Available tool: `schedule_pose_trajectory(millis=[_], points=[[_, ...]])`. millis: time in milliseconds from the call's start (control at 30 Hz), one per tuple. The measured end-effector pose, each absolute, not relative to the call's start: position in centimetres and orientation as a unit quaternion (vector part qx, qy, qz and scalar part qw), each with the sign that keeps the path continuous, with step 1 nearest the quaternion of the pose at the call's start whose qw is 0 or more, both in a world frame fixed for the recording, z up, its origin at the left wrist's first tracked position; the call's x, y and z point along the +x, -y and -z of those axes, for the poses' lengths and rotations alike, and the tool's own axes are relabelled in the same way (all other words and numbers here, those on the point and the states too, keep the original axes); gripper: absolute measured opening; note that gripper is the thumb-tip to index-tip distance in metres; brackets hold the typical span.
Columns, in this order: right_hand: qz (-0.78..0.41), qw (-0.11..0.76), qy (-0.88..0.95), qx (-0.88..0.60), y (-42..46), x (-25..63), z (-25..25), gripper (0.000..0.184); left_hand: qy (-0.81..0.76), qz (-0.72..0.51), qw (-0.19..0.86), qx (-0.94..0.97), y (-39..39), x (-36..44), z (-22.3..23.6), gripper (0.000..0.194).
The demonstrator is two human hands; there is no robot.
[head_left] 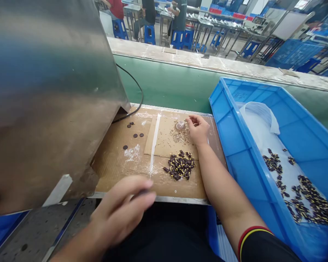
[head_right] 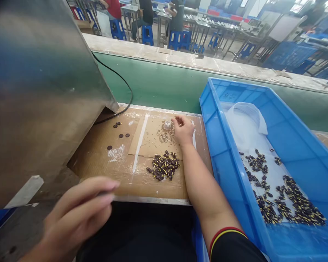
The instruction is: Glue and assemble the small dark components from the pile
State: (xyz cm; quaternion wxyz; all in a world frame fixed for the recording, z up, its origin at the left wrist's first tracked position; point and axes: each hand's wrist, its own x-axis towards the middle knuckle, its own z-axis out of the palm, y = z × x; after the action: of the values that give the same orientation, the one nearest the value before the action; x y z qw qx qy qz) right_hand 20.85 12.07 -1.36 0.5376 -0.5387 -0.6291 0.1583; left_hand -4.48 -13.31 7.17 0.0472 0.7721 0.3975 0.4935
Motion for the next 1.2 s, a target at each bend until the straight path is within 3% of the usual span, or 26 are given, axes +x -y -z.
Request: schedule_pose_trajectory(millis=[100, 267, 533, 1200], points=[[-0.122, 0.521, 0.660, -0.528, -12.0, 20.7, 1.6, 0.027, -0.356, -0.594, 0.083, 0.717, 6.2, -1.2, -5.5, 0.035], [-0.066, 0.511, 0.683, -0.517, -12.3, 20.7, 1.6, 0.027, -0.397, -0.622, 0.307, 0.601, -2.6, 2.7, -3.7, 0.019], [-0.041, 0.484, 0.711, -0.509, -12.2, 20.8, 1.6, 0.023, -0.473, -0.577, 0.470, 0.471, -3.3, 2.7, -0.1, 0.024], [-0.026, 0.451, 0.729, -0.514, -11.8, 20.7, 1.6, 0.026, -0.457, -0.617, 0.483, 0.421, -3.3, 2.4, -0.6, 0.021]])
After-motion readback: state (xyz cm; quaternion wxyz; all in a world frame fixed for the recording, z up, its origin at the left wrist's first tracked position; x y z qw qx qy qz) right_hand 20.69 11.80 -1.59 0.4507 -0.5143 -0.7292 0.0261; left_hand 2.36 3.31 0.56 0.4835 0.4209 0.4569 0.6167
